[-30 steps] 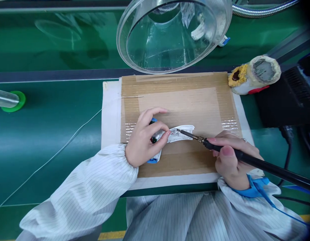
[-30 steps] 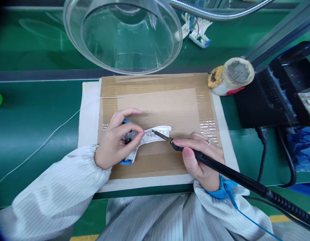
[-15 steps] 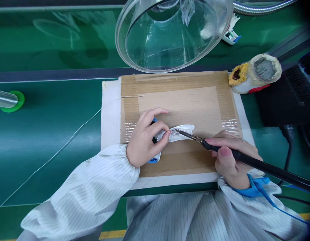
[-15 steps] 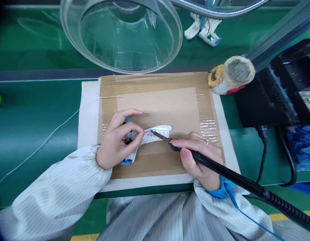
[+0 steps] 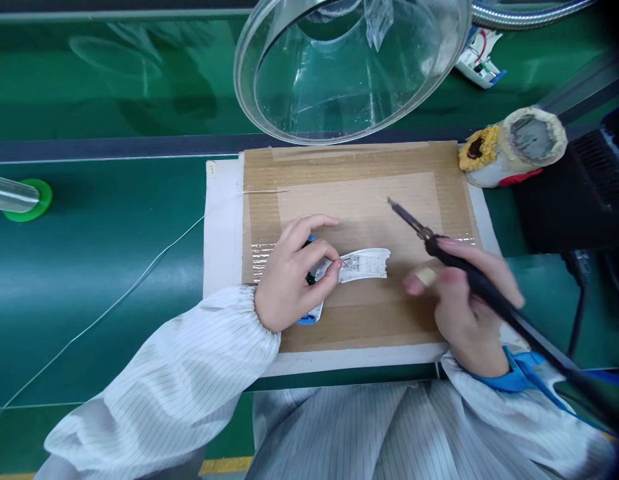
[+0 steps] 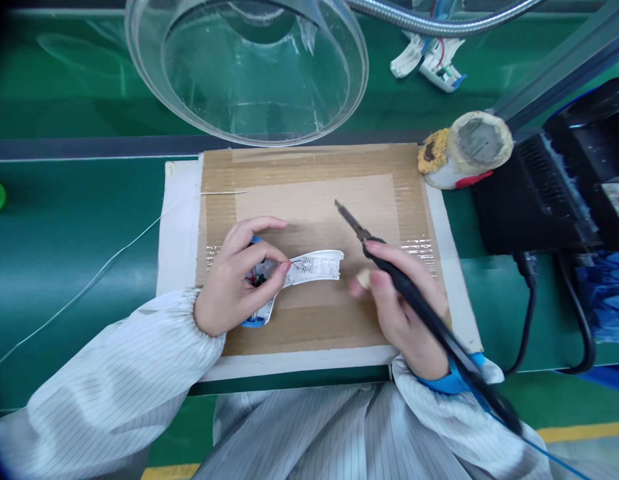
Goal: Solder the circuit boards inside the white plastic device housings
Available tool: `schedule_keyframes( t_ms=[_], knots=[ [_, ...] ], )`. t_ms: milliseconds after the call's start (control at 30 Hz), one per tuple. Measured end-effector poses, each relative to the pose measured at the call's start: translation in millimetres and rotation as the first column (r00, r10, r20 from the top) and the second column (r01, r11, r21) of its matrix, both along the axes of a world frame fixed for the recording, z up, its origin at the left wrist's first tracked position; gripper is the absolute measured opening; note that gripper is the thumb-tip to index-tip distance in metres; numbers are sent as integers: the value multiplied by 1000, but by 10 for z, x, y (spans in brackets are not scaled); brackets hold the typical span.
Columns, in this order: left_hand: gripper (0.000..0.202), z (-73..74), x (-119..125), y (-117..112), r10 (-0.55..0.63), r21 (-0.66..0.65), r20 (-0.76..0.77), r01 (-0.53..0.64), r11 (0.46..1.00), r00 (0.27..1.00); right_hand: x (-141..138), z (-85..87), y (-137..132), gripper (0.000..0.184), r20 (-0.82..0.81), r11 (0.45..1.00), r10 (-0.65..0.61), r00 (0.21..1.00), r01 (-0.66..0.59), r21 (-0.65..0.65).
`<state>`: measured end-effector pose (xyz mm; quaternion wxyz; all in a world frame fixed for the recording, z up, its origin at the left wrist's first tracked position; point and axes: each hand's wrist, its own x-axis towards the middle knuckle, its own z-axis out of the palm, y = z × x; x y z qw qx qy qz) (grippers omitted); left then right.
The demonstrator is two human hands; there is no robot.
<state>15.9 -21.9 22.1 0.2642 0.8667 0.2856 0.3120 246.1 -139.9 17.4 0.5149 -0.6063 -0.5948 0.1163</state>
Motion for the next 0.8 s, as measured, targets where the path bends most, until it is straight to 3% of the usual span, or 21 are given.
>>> schedule_keyframes(
  t_ms=[67,167,333,500,700,800],
  knots=[
    [11,2,1,-1,4,0,-5,-4,1000,1000,-14,-17,58,42,101,991,99,990,-88,-106],
    [11,6,-1,-2,7,0,-12,-7,1000,1000,-25,-75,138,58,235,972,217,948,-186,-144],
    [10,18,-3,-14,7,4,71,-8,1000,997,-31,-99,120,67,262,986,163,951,-166,-10],
    [10,63,-2,-31,-3,107,165,-15,994,986,-45,-54,63,79,330,976,131,935,-179,120],
    [11,81,-40,7,-27,102,175,9,995,984,-70,-80,39,60,389,983,84,917,-140,118],
    [24,108,-123,68,-42,-131,147,61,989,988,-87,-99,27,55,412,984,39,910,-106,140]
  ],
)
